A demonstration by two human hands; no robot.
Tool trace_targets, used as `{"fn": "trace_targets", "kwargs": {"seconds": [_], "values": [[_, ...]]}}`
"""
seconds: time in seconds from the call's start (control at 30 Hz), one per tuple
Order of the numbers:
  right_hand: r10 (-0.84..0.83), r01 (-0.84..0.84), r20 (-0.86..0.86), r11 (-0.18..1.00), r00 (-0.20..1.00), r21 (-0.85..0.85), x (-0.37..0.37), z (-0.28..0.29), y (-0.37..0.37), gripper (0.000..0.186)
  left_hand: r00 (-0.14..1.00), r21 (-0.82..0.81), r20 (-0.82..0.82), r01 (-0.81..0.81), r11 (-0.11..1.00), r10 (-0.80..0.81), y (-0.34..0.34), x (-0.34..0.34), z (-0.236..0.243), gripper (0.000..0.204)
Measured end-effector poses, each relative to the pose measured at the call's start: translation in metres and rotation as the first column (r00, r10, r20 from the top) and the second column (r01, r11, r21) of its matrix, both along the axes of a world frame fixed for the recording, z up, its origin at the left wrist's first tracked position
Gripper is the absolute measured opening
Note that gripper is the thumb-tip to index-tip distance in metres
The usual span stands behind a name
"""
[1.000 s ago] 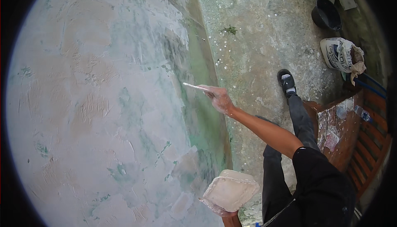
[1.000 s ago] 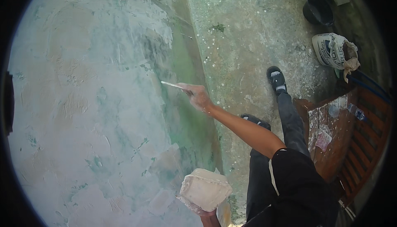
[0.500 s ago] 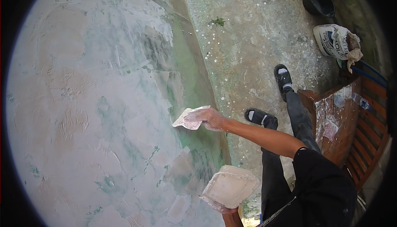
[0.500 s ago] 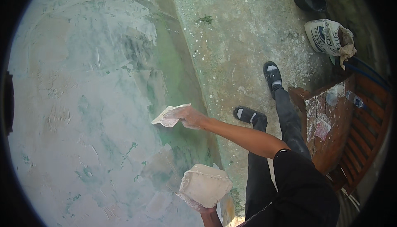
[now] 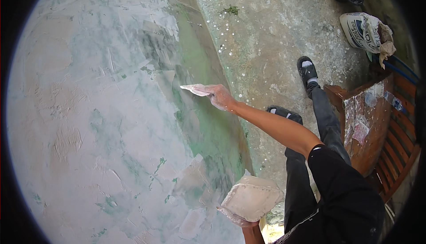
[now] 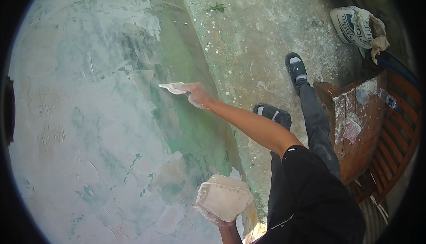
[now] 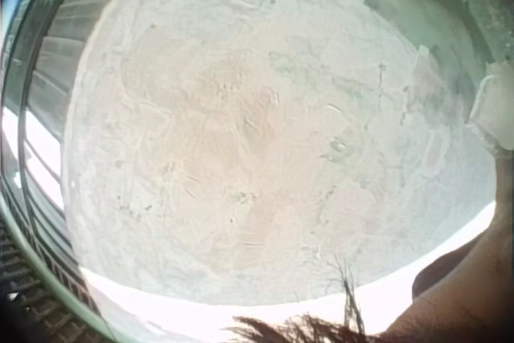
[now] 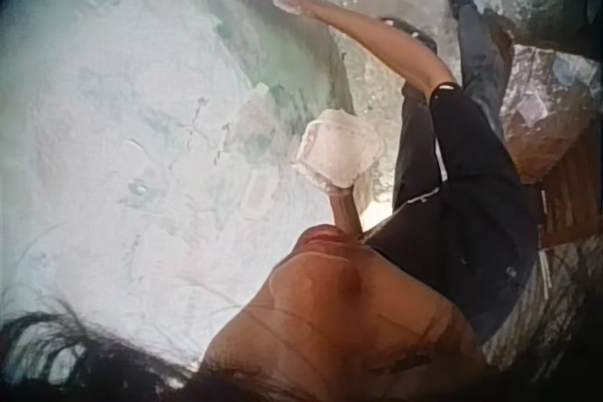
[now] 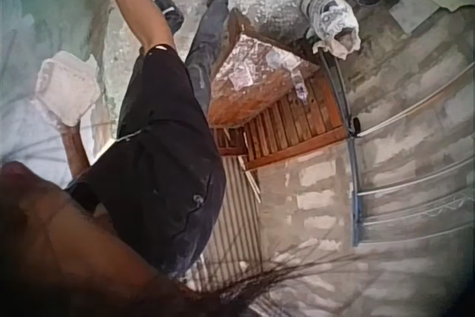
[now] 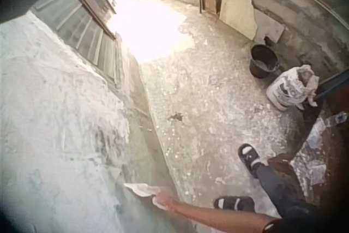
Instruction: Applying plaster or putty to an exterior wall using a trowel and a handheld container.
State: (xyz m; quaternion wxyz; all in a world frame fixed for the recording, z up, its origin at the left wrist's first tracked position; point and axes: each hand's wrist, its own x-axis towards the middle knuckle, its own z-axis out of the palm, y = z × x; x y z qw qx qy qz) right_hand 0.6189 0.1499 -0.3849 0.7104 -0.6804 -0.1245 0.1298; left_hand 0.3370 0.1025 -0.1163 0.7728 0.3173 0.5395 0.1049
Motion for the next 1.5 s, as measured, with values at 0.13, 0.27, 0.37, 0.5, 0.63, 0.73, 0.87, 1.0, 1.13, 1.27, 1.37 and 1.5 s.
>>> {"fn": "trace_targets", "kwargs": {"seconds": [0.13, 0.27, 0.37, 0.5, 0.63, 0.73, 0.87, 1.0, 1.13, 1.27, 1.37, 1.5], "values": [[0.285, -0.287, 0.065, 0.958, 0.956, 0.021, -0.053, -0.005, -0.035, 0.050, 0.998, -0.067, 0.059, 0.029, 0.997, -0.026, -0.002, 0.012, 0.002, 0.069], [0.347, -0.352, -0.070, 0.934, 0.935, -0.065, -0.015, 0.000, -0.045, 0.040, 0.997, -0.066, 0.071, -0.004, 0.998, 0.008, 0.003, 0.001, -0.007, 0.070], [-0.056, 0.052, 0.050, 0.995, 0.997, 0.081, 0.045, 0.061, -0.020, 0.038, 0.997, -0.058, 0.046, -0.056, 0.997, 0.059, 0.007, -0.003, 0.000, 0.070], [-0.194, 0.191, 0.088, 0.981, 0.977, 0.038, 0.090, 0.091, 0.016, 0.037, 0.999, -0.009, -0.023, -0.046, 0.999, 0.046, 0.006, 0.004, 0.002, 0.070], [-0.209, 0.213, 0.125, 0.977, 0.970, -0.021, 0.073, 0.099, 0.026, 0.038, 0.996, -0.043, 0.062, -0.064, 0.997, 0.067, 0.012, -0.002, -0.001, 0.069], [-0.157, 0.161, 0.096, 0.986, 0.983, -0.035, 0.021, 0.097, 0.019, 0.041, 0.984, -0.083, 0.109, -0.131, 0.988, 0.140, 0.019, -0.005, -0.011, 0.068], [0.070, -0.071, 0.028, 0.996, 0.997, 0.055, -0.014, 0.097, -0.008, 0.044, 0.999, 0.073, 0.036, 0.030, 0.997, -0.033, 0.027, 0.006, -0.029, 0.067], [0.006, -0.011, 0.037, 0.988, 0.999, 0.154, 0.004, 0.081, -0.009, 0.045, 0.998, 0.104, 0.069, -0.017, 0.994, 0.010, 0.031, 0.017, -0.053, 0.065], [-0.295, 0.281, 0.056, 0.943, 0.954, 0.176, 0.040, 0.073, 0.001, 0.045, 0.988, 0.042, 0.144, -0.057, 0.997, 0.051, 0.030, 0.045, -0.060, 0.068], [-0.196, 0.195, 0.125, 0.981, 0.973, 0.020, 0.010, 0.050, 0.019, 0.045, 0.830, -0.347, 0.402, -0.252, 0.903, 0.386, 0.037, 0.039, -0.070, 0.072], [-0.157, 0.154, 0.031, 0.986, 0.987, 0.069, -0.043, 0.058, 0.018, 0.049, 0.886, -0.190, 0.392, -0.184, 0.964, 0.246, 0.044, 0.038, -0.067, 0.063], [0.003, -0.001, -0.051, 0.998, 0.999, 0.056, -0.106, 0.042, -0.013, 0.054, 0.968, 0.011, 0.196, -0.158, 0.987, 0.153, 0.051, 0.029, -0.069, 0.073]]}}
